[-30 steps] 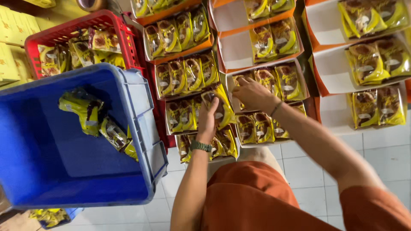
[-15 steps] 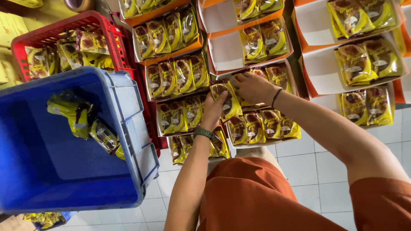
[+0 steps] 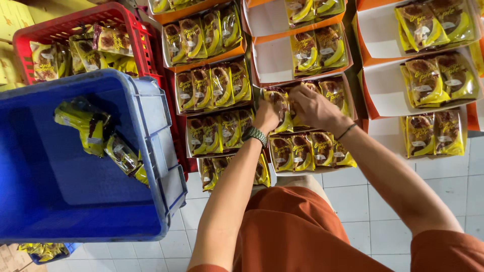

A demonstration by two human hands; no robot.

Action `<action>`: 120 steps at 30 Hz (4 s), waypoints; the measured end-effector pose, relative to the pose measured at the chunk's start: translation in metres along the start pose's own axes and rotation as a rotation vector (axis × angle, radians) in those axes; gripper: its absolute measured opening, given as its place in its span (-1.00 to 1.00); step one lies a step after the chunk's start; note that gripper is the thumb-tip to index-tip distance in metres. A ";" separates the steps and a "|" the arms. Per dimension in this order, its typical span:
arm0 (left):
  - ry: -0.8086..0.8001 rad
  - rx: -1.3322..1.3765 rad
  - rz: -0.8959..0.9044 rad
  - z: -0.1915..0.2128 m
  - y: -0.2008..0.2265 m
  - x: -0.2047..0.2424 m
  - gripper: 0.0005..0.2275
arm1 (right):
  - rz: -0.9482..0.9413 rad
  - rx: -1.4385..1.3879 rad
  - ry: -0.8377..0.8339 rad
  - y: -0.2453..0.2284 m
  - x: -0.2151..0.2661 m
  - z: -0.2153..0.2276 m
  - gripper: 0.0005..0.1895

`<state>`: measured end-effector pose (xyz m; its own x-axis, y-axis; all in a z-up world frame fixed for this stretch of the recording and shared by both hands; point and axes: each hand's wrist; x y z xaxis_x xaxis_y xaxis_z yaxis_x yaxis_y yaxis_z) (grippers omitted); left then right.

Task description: The person transfers individually wrapped banana pies from a blue bin into white cardboard boxes labeled 'BANANA PIE'. They pick up the pies by hand and place them into the boxes, filling them systematically.

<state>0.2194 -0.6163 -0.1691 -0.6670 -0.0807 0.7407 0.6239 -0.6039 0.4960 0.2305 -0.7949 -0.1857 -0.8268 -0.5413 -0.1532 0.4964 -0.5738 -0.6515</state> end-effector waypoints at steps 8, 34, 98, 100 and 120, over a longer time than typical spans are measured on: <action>0.115 -0.149 -0.321 0.020 0.004 0.049 -0.52 | -0.175 0.292 -0.336 -0.038 -0.006 -0.016 -0.37; 0.249 -0.845 -0.618 -0.022 -0.054 -0.022 -0.44 | -0.282 0.105 -0.131 -0.015 0.047 -0.019 -0.28; 0.893 0.624 -0.458 0.529 -0.379 0.140 -0.48 | 0.001 0.090 0.221 -0.422 -0.342 -0.274 -0.36; 0.994 0.519 -0.429 0.527 -0.390 0.129 -0.48 | -0.036 0.251 0.121 -0.439 -0.365 -0.277 -0.10; 0.873 0.567 -0.456 0.524 -0.364 0.148 -0.50 | -0.810 -0.052 -0.203 -0.392 -0.267 -0.282 -0.20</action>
<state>0.1069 0.0075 -0.0028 -0.7963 -0.6045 -0.0206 0.1963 -0.2904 0.9366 0.1824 -0.2519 -0.0984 -0.8564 -0.0768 0.5106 -0.2479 -0.8064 -0.5370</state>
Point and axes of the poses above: each hand's wrist, its own x-axis away from the middle knuckle, its own z-axis out of the back of the hand, y = z × x, and after that the axes turned 5 degrees about y, right-handed
